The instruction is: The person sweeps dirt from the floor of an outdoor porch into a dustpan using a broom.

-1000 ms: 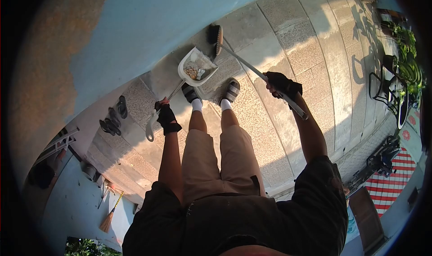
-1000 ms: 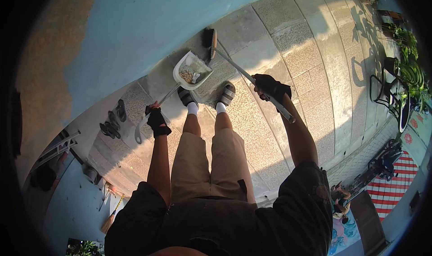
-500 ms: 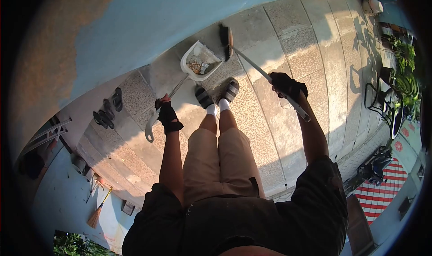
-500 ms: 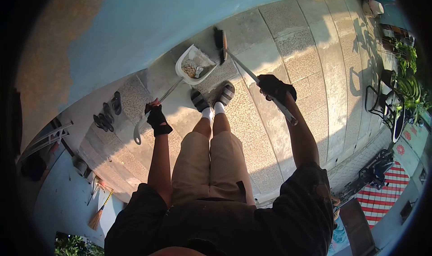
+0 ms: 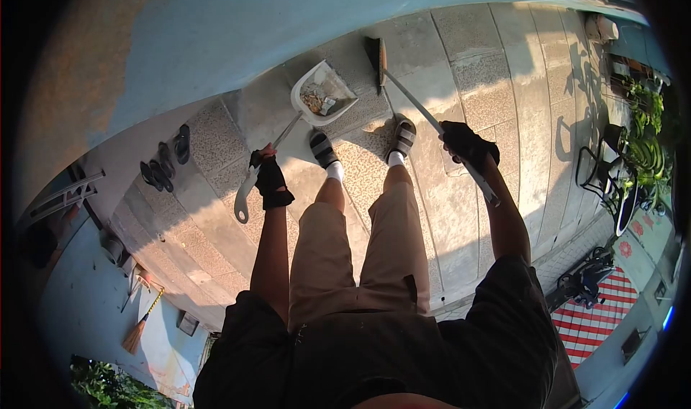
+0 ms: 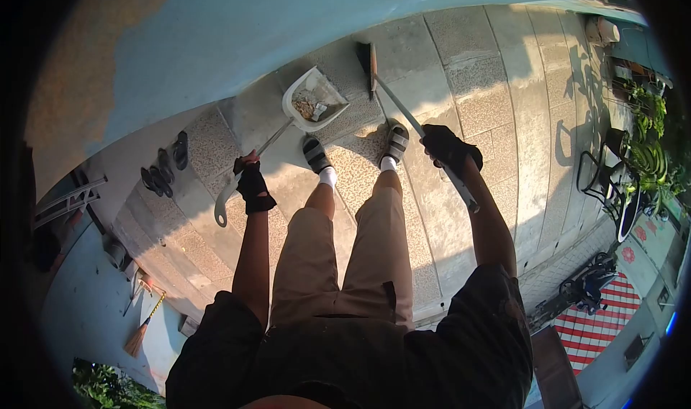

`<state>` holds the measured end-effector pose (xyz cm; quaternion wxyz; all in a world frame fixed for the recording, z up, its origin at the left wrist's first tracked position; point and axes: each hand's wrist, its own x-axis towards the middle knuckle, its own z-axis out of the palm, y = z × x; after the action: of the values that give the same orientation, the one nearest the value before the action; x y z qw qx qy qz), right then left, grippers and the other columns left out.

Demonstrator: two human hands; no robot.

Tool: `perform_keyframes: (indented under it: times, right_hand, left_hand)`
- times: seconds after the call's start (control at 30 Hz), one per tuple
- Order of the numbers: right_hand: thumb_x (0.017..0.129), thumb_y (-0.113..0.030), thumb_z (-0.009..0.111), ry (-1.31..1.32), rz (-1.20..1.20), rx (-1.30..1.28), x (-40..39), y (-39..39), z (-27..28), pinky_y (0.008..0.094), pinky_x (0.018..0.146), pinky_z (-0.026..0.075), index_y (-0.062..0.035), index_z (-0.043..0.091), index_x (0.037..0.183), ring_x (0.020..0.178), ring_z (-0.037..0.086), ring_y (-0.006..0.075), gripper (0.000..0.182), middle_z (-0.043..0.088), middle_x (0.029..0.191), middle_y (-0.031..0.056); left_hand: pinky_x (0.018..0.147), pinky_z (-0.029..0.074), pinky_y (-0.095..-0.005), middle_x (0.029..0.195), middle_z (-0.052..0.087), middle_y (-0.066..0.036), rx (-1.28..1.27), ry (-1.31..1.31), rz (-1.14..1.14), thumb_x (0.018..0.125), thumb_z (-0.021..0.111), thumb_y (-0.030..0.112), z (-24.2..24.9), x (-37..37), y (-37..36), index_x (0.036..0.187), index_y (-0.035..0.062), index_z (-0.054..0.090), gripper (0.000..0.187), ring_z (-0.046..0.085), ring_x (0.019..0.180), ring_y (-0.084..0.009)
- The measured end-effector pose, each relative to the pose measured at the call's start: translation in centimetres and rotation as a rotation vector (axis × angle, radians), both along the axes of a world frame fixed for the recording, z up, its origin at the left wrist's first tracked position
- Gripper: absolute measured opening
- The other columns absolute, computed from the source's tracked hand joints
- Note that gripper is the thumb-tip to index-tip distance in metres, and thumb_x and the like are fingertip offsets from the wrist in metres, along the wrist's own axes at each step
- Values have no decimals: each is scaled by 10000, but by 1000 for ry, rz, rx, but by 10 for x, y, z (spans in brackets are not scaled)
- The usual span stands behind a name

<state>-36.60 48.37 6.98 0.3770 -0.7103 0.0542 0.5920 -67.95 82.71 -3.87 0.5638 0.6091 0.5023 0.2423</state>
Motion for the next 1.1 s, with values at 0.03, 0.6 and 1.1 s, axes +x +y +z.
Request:
perform_keyframes:
  times: [0.03, 0.6, 1.1]
  right_hand:
    - [929, -188, 509, 87, -62, -37, 12, 6, -6, 213, 441, 347, -135, 464, 827, 506, 412, 50, 123, 445, 642, -39]
    - [906, -154, 545, -21, 156, -17, 45, -36, -31, 239, 385, 348, -123, 525, 965, 434, 388, 55, 69, 419, 591, -54]
    - [909, -157, 534, 95, 95, -23, 46, -21, -26, 236, 431, 364, -100, 524, 965, 493, 423, 57, 81, 451, 629, -39]
  left_hand:
    - [935, 445, -363, 970, 647, -128, 8, 6, 13, 869, 526, 53, 2, 1, -2, 826, 65, 549, 50, 612, 994, -232]
    - [840, 472, -314, 935, 668, -94, 103, 13, 247, 836, 560, 77, 10, 40, -85, 852, 29, 612, 73, 604, 820, -164]
    - [830, 467, -310, 918, 646, -80, 106, 71, 145, 848, 570, 138, 16, 42, -101, 928, 13, 632, 161, 591, 844, -172]
